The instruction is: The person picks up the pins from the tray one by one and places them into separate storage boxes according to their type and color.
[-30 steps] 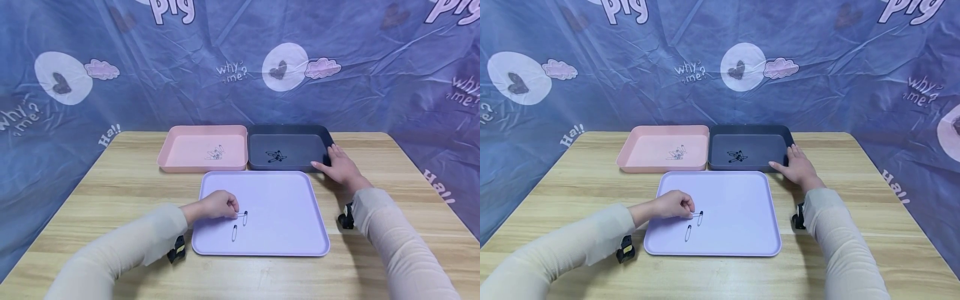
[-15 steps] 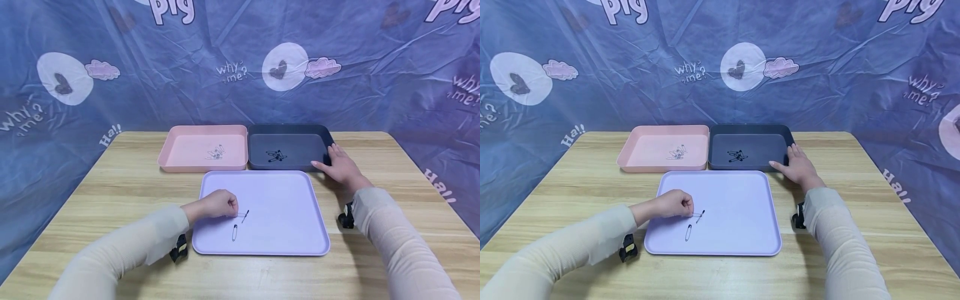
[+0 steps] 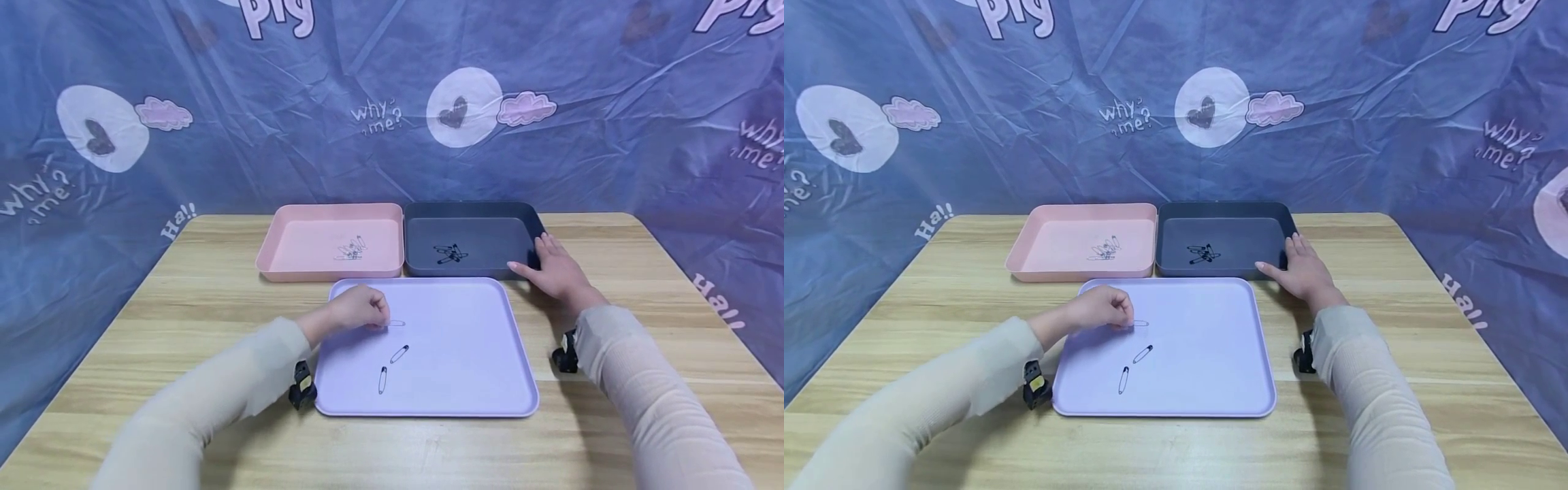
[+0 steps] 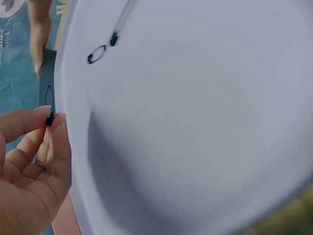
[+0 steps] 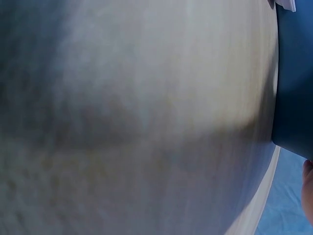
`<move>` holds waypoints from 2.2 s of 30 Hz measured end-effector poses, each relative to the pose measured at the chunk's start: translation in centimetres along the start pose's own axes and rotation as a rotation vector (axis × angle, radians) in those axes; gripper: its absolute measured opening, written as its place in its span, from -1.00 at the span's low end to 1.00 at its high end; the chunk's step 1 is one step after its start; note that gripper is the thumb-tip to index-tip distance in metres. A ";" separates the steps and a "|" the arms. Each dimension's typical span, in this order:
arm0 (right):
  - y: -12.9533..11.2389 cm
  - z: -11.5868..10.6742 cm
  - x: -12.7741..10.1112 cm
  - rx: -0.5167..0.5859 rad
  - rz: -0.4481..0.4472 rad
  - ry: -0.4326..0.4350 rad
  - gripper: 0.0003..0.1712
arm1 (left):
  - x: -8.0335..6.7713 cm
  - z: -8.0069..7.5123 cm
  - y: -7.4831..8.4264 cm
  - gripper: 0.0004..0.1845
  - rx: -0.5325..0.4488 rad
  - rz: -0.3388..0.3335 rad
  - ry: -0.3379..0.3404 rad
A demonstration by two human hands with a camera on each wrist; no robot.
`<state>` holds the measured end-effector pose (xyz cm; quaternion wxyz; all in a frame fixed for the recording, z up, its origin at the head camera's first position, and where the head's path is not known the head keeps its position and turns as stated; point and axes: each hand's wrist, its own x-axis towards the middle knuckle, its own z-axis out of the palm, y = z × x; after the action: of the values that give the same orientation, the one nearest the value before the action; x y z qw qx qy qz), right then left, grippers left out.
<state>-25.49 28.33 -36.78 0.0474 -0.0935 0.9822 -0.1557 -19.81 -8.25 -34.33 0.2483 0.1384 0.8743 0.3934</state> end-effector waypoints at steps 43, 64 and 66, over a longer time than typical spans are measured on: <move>-0.1 -0.2 -0.3 0.019 0.022 -0.014 0.09 | 14.8 1.7 7.1 -0.83 -0.499 -0.101 0.214; -0.2 0.0 -0.1 0.001 0.039 -0.004 0.10 | 28.2 6.3 0.1 -0.95 -0.321 -0.099 0.286; -0.3 0.1 -0.1 0.003 0.040 -0.003 0.10 | 25.4 5.5 1.6 -0.93 -0.326 -0.092 0.278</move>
<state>-25.38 28.10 -36.75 0.0522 -0.0743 0.9836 -0.1560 -38.03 7.33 -44.54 0.1622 0.0010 0.8304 0.5330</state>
